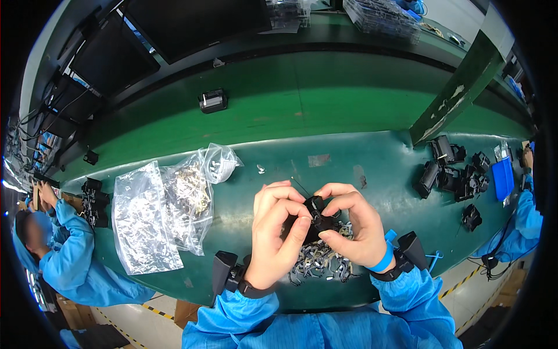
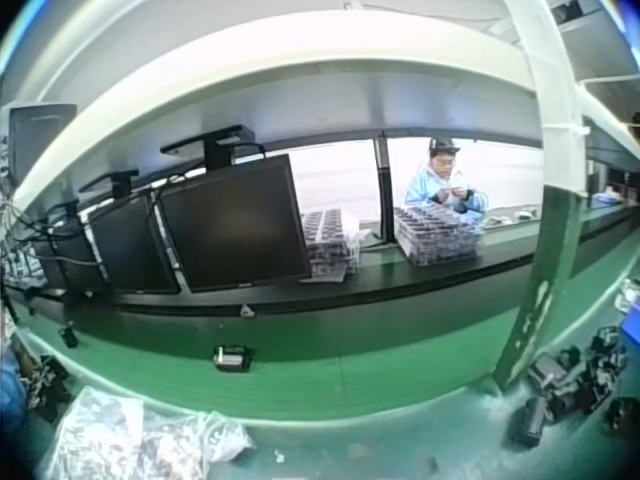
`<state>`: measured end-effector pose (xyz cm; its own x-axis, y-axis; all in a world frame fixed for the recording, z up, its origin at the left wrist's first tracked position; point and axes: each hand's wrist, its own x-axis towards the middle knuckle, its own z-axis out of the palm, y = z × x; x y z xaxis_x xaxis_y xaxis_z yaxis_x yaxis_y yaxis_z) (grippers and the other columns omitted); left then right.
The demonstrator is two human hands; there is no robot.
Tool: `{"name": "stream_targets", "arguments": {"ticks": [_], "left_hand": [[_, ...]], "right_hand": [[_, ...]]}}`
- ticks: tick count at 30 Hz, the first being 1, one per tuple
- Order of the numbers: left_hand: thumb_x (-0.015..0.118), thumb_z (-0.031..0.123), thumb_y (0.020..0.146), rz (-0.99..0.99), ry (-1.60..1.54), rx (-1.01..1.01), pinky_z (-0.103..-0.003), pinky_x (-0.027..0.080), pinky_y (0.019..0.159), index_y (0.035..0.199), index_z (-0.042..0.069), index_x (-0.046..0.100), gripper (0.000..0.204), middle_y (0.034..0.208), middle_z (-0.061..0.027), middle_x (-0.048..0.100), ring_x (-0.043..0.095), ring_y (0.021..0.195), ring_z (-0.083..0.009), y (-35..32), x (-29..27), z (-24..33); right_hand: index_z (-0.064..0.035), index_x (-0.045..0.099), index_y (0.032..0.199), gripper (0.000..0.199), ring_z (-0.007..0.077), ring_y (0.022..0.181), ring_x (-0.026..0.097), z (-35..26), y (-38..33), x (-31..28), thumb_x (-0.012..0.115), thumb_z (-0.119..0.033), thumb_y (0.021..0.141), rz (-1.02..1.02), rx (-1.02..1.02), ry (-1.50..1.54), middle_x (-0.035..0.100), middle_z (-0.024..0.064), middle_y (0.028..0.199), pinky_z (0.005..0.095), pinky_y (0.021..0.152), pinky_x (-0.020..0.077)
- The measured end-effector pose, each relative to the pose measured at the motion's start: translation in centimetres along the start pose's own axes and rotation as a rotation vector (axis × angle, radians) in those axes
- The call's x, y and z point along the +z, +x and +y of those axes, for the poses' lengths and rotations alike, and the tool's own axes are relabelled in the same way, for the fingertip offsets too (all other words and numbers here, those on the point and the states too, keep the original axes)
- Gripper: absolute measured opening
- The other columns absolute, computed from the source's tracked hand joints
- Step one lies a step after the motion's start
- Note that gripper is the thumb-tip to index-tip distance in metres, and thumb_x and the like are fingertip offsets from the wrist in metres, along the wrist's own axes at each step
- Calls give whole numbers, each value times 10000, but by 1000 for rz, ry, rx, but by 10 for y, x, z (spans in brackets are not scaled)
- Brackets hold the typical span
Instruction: Assembling small mechanical components into a black plastic housing at a factory workstation.
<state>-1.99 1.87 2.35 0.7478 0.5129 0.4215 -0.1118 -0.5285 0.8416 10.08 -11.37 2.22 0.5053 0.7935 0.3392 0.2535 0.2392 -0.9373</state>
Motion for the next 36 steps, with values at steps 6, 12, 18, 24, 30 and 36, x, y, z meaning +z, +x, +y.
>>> {"name": "stream_targets", "arguments": {"ticks": [6, 12, 18, 24, 30, 36], "left_hand": [[653, 141, 845, 1, -11, -82, -465, 334, 1049, 827, 44, 612, 107, 1047, -96, 564, 484, 1154, -327, 1, -1, 4], [724, 118, 768, 93, 381, 19, -508, 243, 1095, 817, 115, 662, 79, 1106, -55, 596, 493, 1202, -313, 0, -2, 15], [785, 159, 712, 163, 587, 118, -518, 135, 1139, 817, 212, 709, 140, 1138, 8, 636, 497, 1229, -268, -1, -3, 20], [784, 167, 714, 132, 627, 125, -520, 121, 1150, 803, 237, 724, 128, 1161, 21, 641, 488, 1242, -246, -1, -4, 22], [765, 144, 719, 156, 819, 155, -520, 121, 1159, 852, 239, 751, 164, 1292, -30, 609, 460, 1287, -267, -6, 5, 28], [687, 125, 754, 94, 929, 86, -547, 145, 1141, 1031, 242, 740, 305, 1366, -98, 557, 438, 1319, -291, -16, 16, 32]], "right_hand": [[-58, 611, 985, 298, 267, 1078, 590, -1, 2, -4, 742, -17, 720, -40, -22, -77, 576, 135, 1191, 365, 926, 470], [-55, 640, 945, 253, 269, 1086, 589, -4, 2, -4, 751, -25, 721, -37, -7, -127, 568, 139, 1204, 365, 912, 480], [-55, 645, 930, 239, 266, 1084, 589, -5, 2, -3, 758, -34, 720, -17, -29, -175, 563, 140, 1207, 364, 901, 487], [-60, 610, 965, 304, 299, 1075, 586, -3, 0, -2, 768, -50, 705, -13, -58, -276, 572, 144, 1198, 390, 928, 465], [-56, 529, 1101, 493, 328, 1087, 580, 0, -2, 1, 774, -35, 673, 68, -64, -322, 586, 143, 1184, 425, 980, 418], [-47, 497, 1141, 563, 337, 1093, 580, -1, -2, 3, 777, -17, 654, 128, -130, -455, 587, 151, 1182, 453, 1012, 395]]}}
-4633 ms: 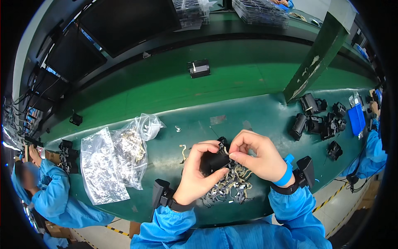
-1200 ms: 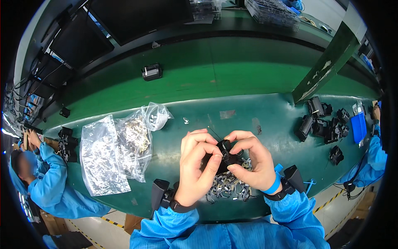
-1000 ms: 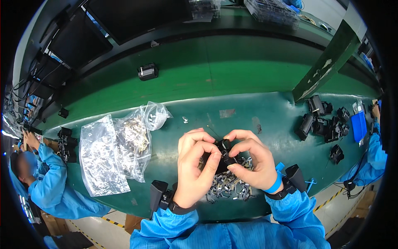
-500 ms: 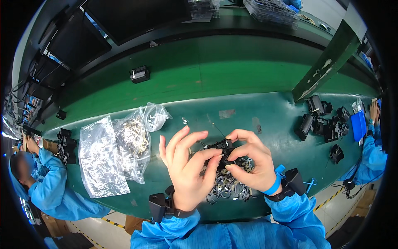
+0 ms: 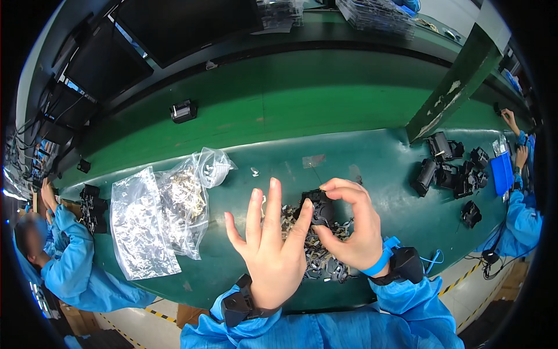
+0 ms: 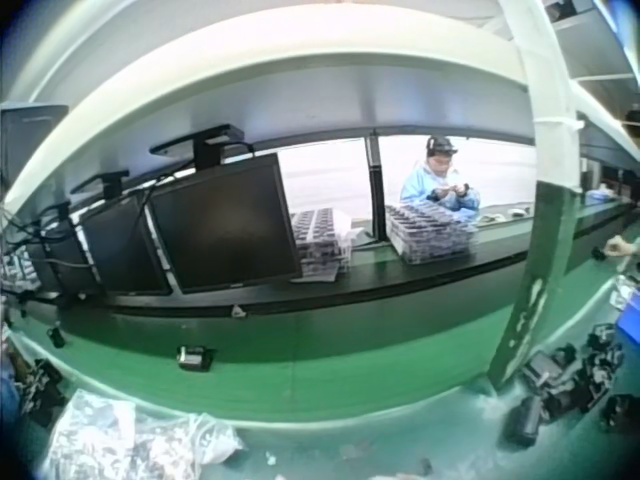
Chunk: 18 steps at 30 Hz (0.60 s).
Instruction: Assembling small mechanical components into a black plastic housing at a factory workstation.
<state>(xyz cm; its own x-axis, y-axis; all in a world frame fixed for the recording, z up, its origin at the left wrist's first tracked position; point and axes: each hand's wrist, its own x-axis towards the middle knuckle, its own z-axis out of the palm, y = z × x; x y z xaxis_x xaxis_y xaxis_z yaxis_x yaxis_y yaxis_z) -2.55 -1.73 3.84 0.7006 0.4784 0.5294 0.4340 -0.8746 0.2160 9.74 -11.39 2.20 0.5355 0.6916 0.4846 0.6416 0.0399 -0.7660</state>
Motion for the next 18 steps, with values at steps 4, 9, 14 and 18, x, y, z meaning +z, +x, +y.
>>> {"name": "stream_targets", "arguments": {"ticks": [4, 9, 14, 18], "left_hand": [[688, -27, 708, -160, -313, 2, -480, 267, 1111, 1120, 172, 726, 459, 1393, -144, 515, 378, 1353, -378, 6, -4, -13], [761, 36, 728, -386, -725, 43, -325, 477, 698, 902, 98, 740, 186, 891, -40, 643, 599, 835, -191, 37, -21, -51], [732, -7, 767, -711, -965, 49, -290, 485, 648, 861, 19, 695, 104, 854, -71, 647, 623, 786, -186, 62, -35, -60], [704, -31, 774, -693, -1013, 90, -325, 504, 738, 861, 12, 661, 106, 870, -77, 629, 628, 834, -218, 75, -40, -64]], "right_hand": [[-38, 470, 1173, 579, 324, 1115, 580, 8, -1, -3, 774, -16, 680, -54, 25, 72, 581, 158, 1194, 445, 1027, 403], [-22, 427, 1210, 586, 298, 1165, 569, 0, 3, -9, 755, -22, 724, -245, 154, 422, 572, 164, 1211, 399, 1032, 422], [-19, 430, 1215, 577, 286, 1173, 570, -13, 10, -15, 749, -31, 734, -396, 181, 403, 575, 158, 1208, 381, 1019, 432], [-18, 437, 1202, 581, 276, 1156, 574, -21, 28, -19, 747, -7, 711, -394, 112, 346, 586, 157, 1186, 373, 1016, 429]]}}
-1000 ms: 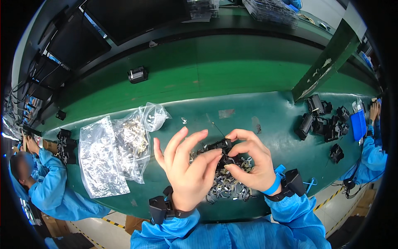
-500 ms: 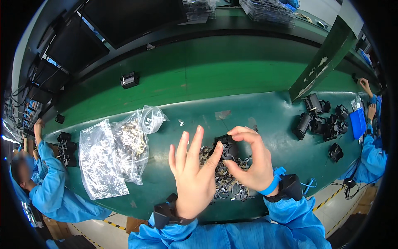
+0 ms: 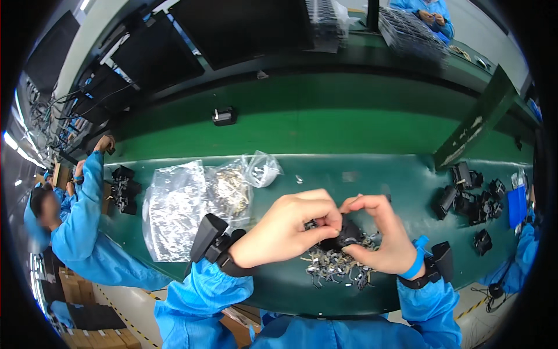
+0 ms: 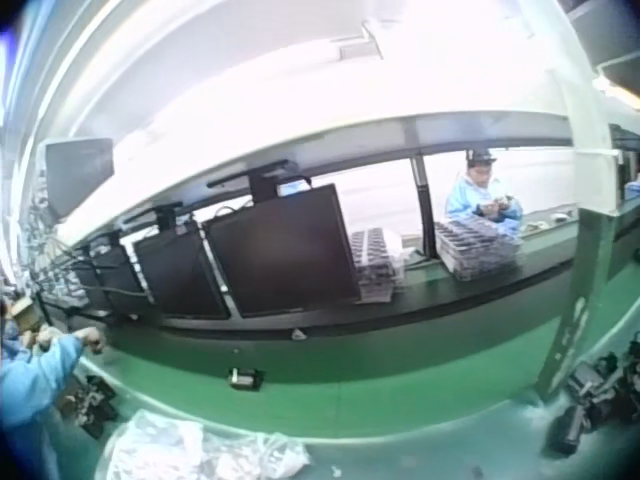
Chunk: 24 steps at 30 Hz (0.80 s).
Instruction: Assembling small mechanical components into a black plastic housing at a factory workstation.
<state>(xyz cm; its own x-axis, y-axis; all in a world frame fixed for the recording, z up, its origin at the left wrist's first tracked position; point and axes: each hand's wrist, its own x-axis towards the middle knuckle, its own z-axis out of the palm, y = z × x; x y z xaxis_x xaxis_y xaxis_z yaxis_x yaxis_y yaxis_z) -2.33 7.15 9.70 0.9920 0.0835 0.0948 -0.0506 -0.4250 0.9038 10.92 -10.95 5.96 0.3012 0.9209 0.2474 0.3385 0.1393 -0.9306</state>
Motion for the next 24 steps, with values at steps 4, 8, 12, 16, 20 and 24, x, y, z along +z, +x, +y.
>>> {"name": "stream_targets", "arguments": {"ticks": [4, 8, 12, 16, 20, 24], "left_hand": [[721, 40, 792, 22, 157, 58, -315, 495, 808, 984, 17, 644, 208, 961, -81, 631, 612, 929, -203, 23, -35, -10], [725, 211, 831, 391, 320, -118, -340, 508, 856, 1162, -6, 587, 419, 1054, -149, 647, 626, 992, -258, 60, -116, -84], [814, 441, 678, 1093, 852, -717, -472, 518, 888, 1156, -7, 547, 707, 1130, -228, 622, 620, 1045, -385, 53, -194, -164], [850, 556, 567, 1079, 753, -910, -480, 507, 917, 1168, -28, 495, 909, 1179, -234, 609, 607, 1093, -401, 46, -207, -229], [867, 434, 608, 1064, 702, -783, -430, 518, 899, 1108, -77, 516, 797, 1063, -260, 666, 650, 1013, -399, 35, -225, -244], [858, 374, 622, 1021, 700, -798, -414, 516, 905, 1100, -94, 523, 748, 1076, -275, 662, 646, 1040, -399, 30, -239, -252]], "right_hand": [[0, 425, 1200, 592, 246, 1091, 590, 4, 39, -1, 739, 2, 698, 131, 2, -52, 596, 136, 1089, 362, 990, 449], [-17, 456, 1162, 511, 241, 1010, 588, 48, 93, -7, 722, -46, 727, 392, 42, -248, 590, 131, 1035, 353, 916, 472], [-27, 495, 1118, 490, 307, 996, 577, 96, 149, -5, 750, -57, 700, 554, -60, -433, 594, 139, 1043, 397, 894, 473], [-28, 499, 1155, 522, 349, 1027, 568, 130, 177, -12, 751, -85, 702, 648, -94, -712, 607, 148, 1075, 444, 895, 463], [-9, 473, 1191, 585, 364, 1012, 572, 131, 197, -6, 771, -128, 702, 556, -139, -696, 612, 162, 1057, 451, 880, 463], [-2, 444, 1243, 649, 362, 1049, 567, 128, 196, -5, 783, -175, 717, 500, 17, -629, 590, 174, 1088, 447, 909, 453]]}}
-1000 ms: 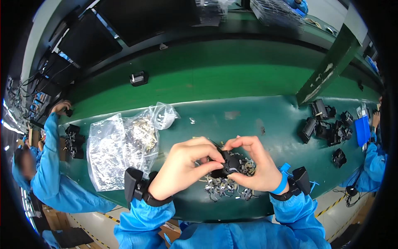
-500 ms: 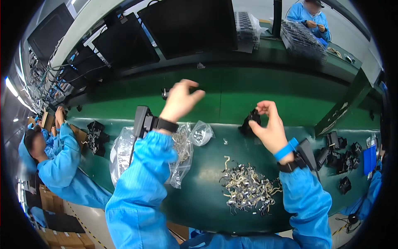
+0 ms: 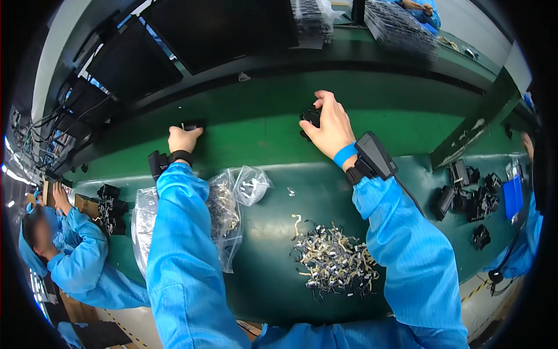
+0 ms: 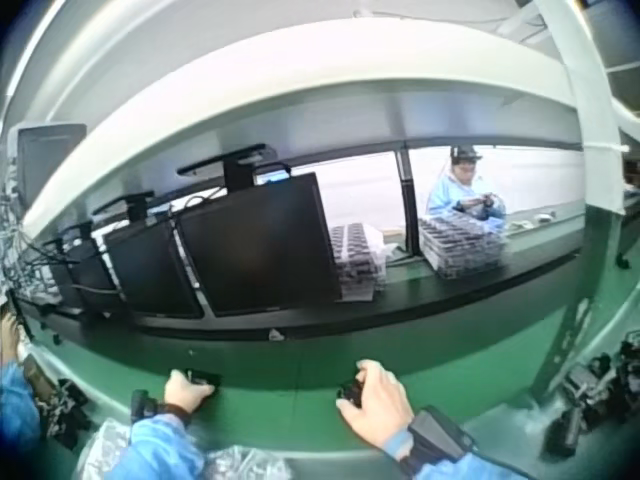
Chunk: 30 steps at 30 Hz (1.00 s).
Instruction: Assembling small mechanical components into a black plastic housing at a factory workstation.
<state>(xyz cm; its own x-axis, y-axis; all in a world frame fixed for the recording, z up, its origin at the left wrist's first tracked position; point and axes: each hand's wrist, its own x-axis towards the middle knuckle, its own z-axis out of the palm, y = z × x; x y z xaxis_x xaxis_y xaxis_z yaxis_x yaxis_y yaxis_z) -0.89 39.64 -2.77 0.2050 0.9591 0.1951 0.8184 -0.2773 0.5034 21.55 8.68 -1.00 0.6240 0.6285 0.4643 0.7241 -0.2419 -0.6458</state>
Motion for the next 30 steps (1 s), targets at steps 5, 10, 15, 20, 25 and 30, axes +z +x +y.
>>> {"name": "stream_targets", "arguments": {"ticks": [5, 10, 15, 20, 25, 30], "left_hand": [[821, 191, 699, -144, -536, 328, -322, 506, 872, 1160, -77, 532, 607, 1021, -158, 672, 653, 920, -222, 7, -59, 34], [788, 119, 748, -298, -805, 413, -333, 475, 928, 1297, -68, 388, 705, 1233, -124, 516, 561, 1091, -205, -137, -141, 126], [799, 68, 707, -584, -772, 617, -355, 477, 948, 1303, 5, 404, 718, 1226, -124, 544, 572, 1124, -236, -257, -110, 166], [814, 85, 688, -840, -839, 597, -424, 463, 988, 1328, 3, 380, 777, 1232, -203, 550, 558, 1179, -308, -320, -23, 184], [836, 209, 684, -843, -419, 621, -418, 424, 1026, 1338, -42, 422, 813, 1295, -253, 516, 502, 1225, -370, -321, -3, 192], [843, 245, 677, -852, -373, 595, -415, 427, 1018, 1469, -45, 296, 1006, 1396, -267, 434, 479, 1254, -346, -311, -19, 184]], "right_hand": [[2, 429, 1268, 702, 367, 1125, 518, -6, -8, -25, 799, -218, 713, 109, -91, -36, 529, 193, 1172, 435, 954, 433], [-51, 550, 1012, 352, 349, 1005, 545, -23, -58, -73, 741, -163, 738, -245, -135, -85, 570, 145, 1014, 443, 845, 449], [-83, 594, 857, 171, 325, 920, 585, -41, -154, -99, 698, -161, 747, -576, -46, -176, 597, 112, 896, 449, 778, 452], [11, 654, 827, 138, 399, 737, 630, -34, -180, -83, 678, -85, 730, -381, -100, -116, 663, 193, 780, 515, 682, 479], [18, 637, 878, 166, 399, 885, 611, -40, -187, -89, 667, -40, 725, -316, -202, 7, 651, 208, 878, 476, 784, 471], [9, 583, 931, 196, 367, 838, 609, -46, -186, -108, 657, -29, 753, -227, -233, 61, 630, 157, 844, 460, 778, 474]]}}
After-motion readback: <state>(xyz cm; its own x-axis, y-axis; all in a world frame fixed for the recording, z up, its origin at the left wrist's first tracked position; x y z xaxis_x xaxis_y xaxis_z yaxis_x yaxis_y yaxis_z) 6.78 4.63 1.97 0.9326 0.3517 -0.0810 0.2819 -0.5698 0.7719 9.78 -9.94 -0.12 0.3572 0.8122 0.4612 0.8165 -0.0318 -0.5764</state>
